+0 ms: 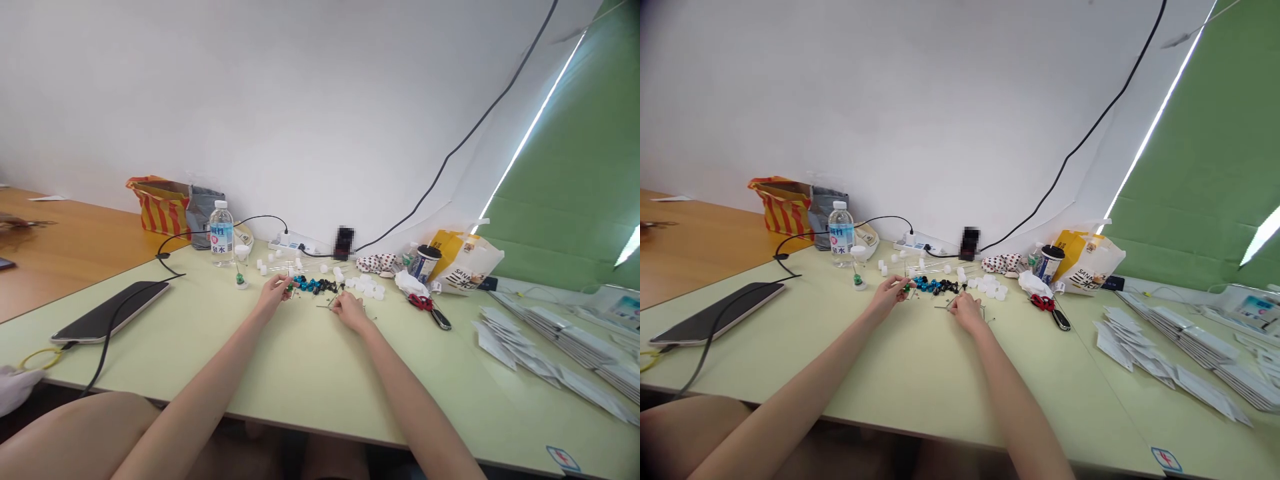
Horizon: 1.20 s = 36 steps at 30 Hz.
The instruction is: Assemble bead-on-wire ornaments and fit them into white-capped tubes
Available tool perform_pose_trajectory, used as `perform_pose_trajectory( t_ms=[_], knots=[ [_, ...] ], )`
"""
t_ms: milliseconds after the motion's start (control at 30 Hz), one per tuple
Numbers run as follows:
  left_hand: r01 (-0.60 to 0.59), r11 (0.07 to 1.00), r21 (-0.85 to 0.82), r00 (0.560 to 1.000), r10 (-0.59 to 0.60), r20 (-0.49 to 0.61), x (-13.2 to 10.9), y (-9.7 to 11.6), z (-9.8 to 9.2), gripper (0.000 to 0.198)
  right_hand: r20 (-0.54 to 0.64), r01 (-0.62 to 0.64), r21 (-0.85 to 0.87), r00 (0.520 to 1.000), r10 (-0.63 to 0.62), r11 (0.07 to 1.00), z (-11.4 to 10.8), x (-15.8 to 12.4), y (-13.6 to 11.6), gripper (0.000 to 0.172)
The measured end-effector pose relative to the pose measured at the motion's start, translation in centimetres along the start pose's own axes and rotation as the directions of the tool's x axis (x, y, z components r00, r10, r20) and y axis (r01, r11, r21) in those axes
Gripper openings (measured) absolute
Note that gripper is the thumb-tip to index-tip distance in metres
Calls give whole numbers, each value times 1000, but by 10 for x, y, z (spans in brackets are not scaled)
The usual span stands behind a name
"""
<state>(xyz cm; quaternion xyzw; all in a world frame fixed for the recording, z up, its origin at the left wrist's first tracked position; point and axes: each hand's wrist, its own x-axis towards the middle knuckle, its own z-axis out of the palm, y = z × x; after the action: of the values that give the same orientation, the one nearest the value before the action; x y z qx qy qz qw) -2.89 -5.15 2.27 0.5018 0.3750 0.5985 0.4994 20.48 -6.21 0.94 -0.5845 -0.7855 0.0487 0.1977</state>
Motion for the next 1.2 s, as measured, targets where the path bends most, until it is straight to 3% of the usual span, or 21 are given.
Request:
perform_pose_trajectory(
  t_ms=[167,333,700,900,1200],
  knots=[
    [9,1000,12,1000,-9,26,1,-2,-1,39,-24,55,-34,998,-56,998,5,-1,-1,9],
    [17,1000,-7,999,-17,40,2,-4,-1,37,-46,-2,82,999,6,997,0,1,4,17],
    [30,999,15,998,-31,59,1,-3,0,39,52,124,151,990,-133,981,-16,2,18,30],
    [40,999,27,997,-42,71,1,-4,0,41,144,107,143,981,-128,984,-18,0,17,39],
    [39,998,43,994,-43,98,1,-6,-1,39,165,108,169,977,-136,980,-18,-2,11,40]
  ],
)
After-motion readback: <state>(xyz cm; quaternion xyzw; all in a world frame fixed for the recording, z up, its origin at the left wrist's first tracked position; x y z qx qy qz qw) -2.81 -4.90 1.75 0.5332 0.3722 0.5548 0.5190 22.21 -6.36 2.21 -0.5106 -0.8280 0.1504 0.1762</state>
